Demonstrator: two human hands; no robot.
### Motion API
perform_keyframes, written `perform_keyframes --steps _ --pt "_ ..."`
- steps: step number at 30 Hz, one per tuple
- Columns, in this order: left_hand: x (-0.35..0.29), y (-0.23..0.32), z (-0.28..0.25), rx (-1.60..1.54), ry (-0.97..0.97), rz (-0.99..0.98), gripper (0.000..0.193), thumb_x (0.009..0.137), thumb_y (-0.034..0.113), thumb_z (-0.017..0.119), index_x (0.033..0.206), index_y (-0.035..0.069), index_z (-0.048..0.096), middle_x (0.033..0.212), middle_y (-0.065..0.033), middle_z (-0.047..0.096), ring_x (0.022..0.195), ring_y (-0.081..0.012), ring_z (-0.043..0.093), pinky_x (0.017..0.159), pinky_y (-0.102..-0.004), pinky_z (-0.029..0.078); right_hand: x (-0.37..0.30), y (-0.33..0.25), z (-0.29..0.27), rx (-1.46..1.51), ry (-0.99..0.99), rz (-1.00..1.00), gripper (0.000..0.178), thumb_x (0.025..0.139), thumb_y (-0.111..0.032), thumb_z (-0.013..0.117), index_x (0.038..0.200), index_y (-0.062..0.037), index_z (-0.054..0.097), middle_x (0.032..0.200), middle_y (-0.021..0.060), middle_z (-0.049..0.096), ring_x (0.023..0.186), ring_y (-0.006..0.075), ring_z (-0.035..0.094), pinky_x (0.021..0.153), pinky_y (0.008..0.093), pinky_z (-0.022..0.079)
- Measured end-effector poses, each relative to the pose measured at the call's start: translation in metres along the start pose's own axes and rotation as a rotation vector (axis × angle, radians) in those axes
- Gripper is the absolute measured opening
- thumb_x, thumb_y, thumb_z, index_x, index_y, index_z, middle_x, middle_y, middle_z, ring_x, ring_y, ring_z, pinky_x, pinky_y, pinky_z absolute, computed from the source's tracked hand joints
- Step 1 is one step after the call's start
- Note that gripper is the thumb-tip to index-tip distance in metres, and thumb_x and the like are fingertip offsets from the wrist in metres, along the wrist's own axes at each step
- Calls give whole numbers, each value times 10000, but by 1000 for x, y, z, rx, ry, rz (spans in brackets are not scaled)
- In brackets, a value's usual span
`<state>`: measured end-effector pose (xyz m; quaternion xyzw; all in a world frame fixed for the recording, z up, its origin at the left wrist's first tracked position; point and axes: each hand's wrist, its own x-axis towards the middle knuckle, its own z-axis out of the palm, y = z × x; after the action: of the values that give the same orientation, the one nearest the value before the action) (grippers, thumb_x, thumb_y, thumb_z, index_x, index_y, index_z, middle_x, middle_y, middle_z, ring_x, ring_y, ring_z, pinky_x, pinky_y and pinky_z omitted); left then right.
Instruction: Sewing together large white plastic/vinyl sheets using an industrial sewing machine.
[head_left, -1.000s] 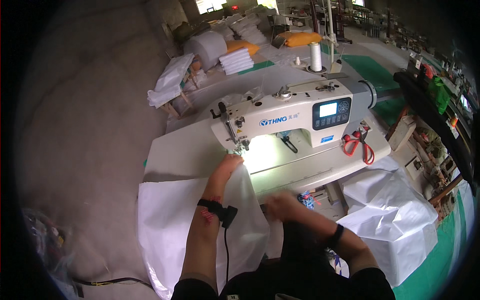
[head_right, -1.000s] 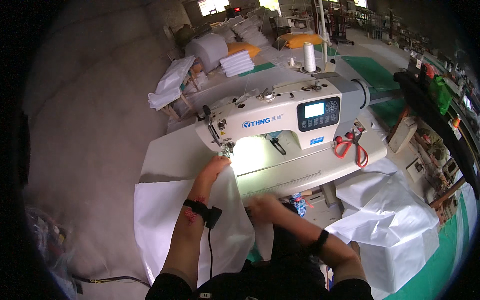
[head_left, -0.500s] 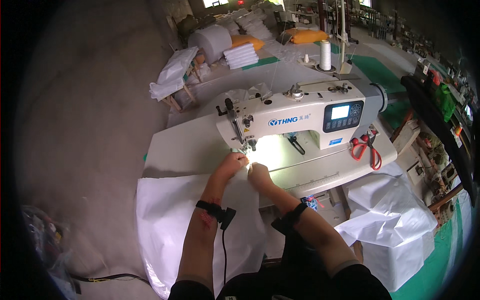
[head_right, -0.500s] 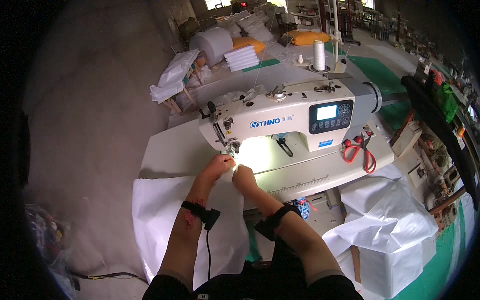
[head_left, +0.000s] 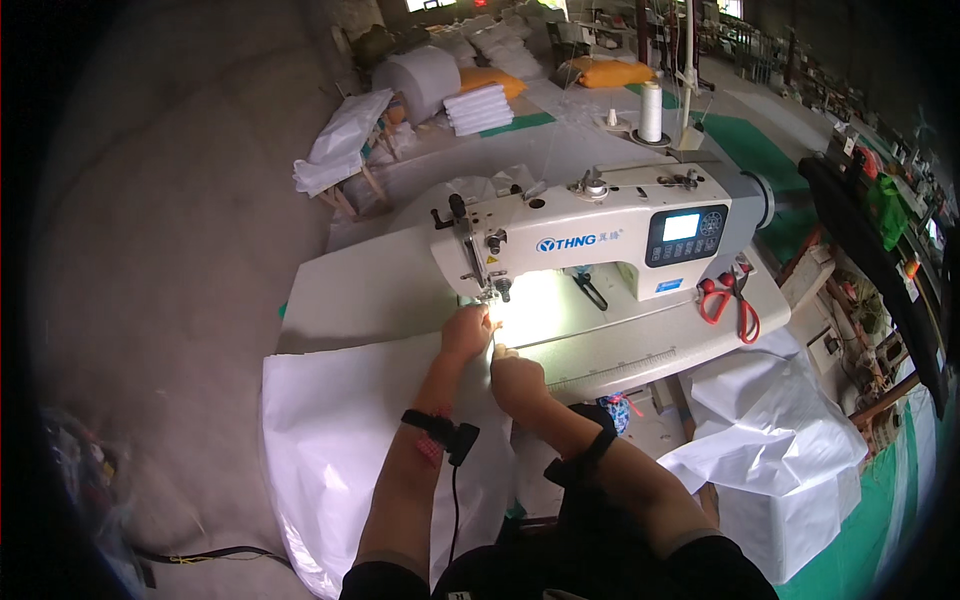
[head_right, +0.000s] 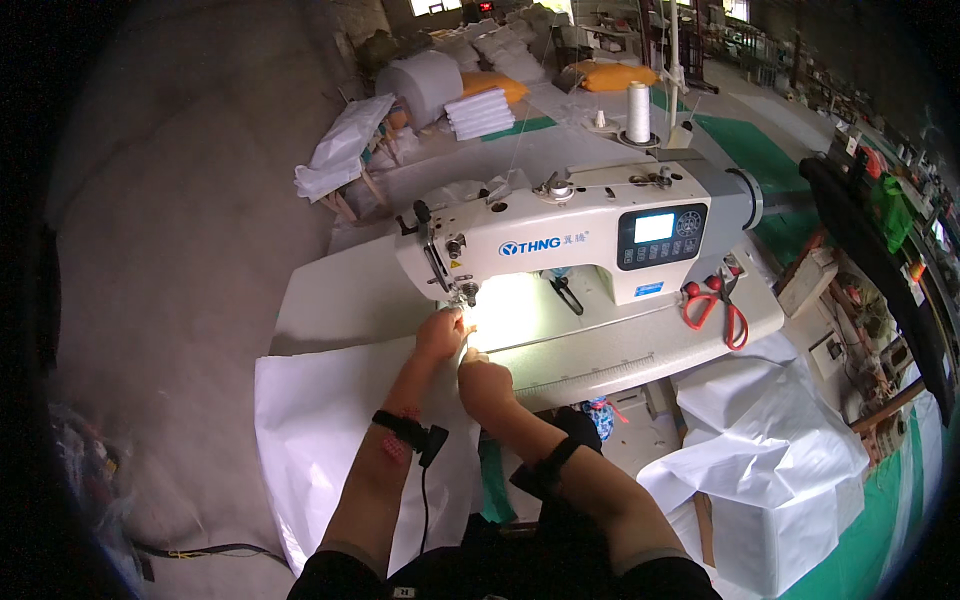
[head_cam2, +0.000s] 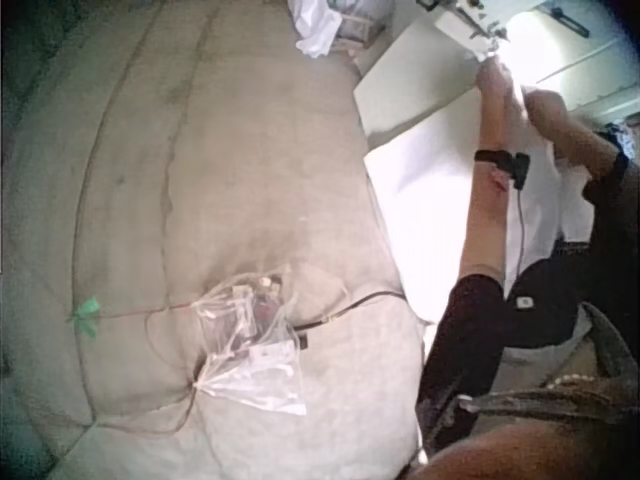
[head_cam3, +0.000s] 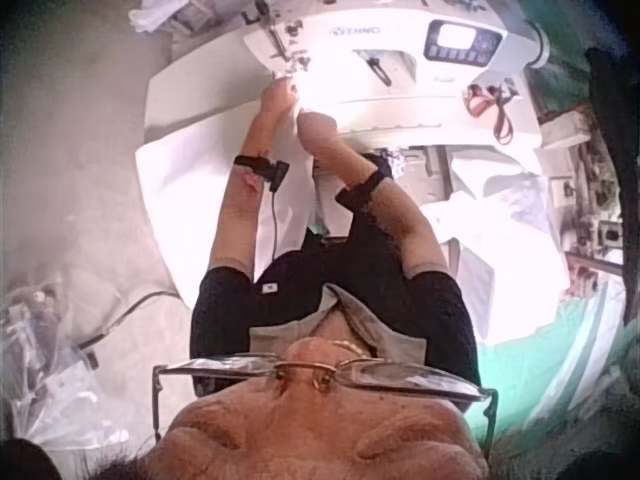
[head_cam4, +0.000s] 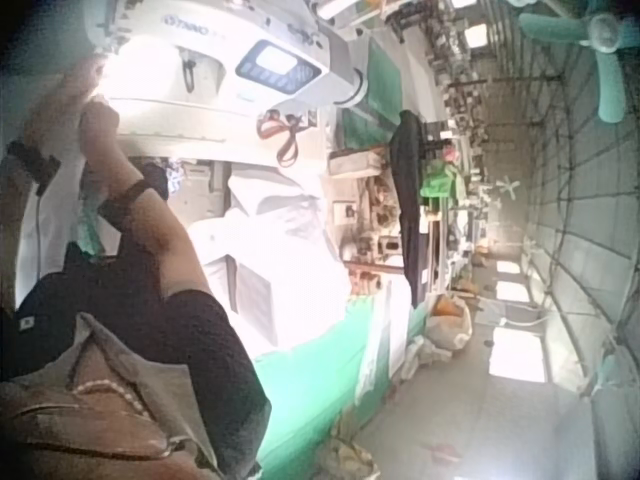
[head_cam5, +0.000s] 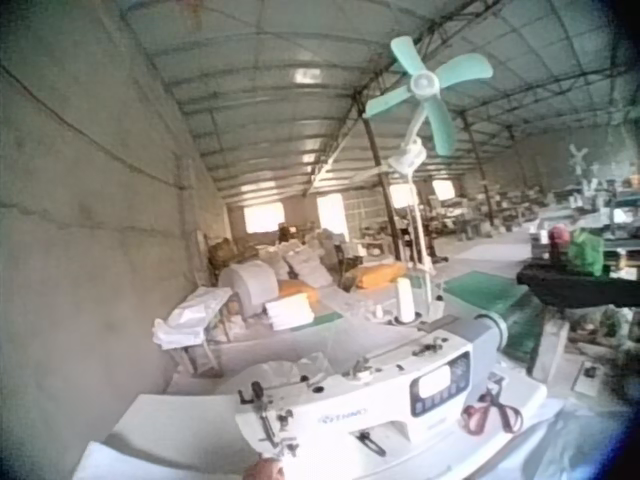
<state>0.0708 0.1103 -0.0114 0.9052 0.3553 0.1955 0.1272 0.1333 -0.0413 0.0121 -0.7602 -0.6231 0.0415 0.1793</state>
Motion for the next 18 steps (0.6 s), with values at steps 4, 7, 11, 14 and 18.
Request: perform_keyframes --steps 4,7,11,14,18 --pt "-5 4 14 126 266 25 259 762 251 652 696 40 516 737 -144 590 701 -364 557 606 -453 437 -5 -3 5 -55 -13 -16 424 800 -96 513 1177 95 491 801 124 652 676 234 668 558 321 523" --pt "-6 3 8 165 317 -26 209 741 239 658 724 61 548 792 -122 595 755 -332 556 660 -448 441 0 -4 7 -79 -13 -33 437 798 -105 515 1185 97 497 801 121 658 675 218 668 557 309 521" --pt "-18 -2 -5 145 335 200 186 741 229 651 837 72 627 932 -107 617 885 -304 555 794 -426 434 0 -3 6 -53 22 7 268 788 -89 507 1009 54 557 718 121 651 681 242 666 583 351 516" --pt "-35 3 -1 204 106 313 221 757 210 632 921 63 651 986 -90 628 947 -294 555 852 -405 424 -1 -1 6 -48 -28 -46 227 790 -91 507 963 35 582 724 112 657 683 236 667 593 342 516" --pt "-45 7 6 170 293 340 245 782 252 633 940 67 655 1074 -112 591 977 -294 553 856 -394 441 -1 0 8 -8 38 -51 203 797 -101 503 917 28 604 732 112 659 690 236 668 597 348 517"
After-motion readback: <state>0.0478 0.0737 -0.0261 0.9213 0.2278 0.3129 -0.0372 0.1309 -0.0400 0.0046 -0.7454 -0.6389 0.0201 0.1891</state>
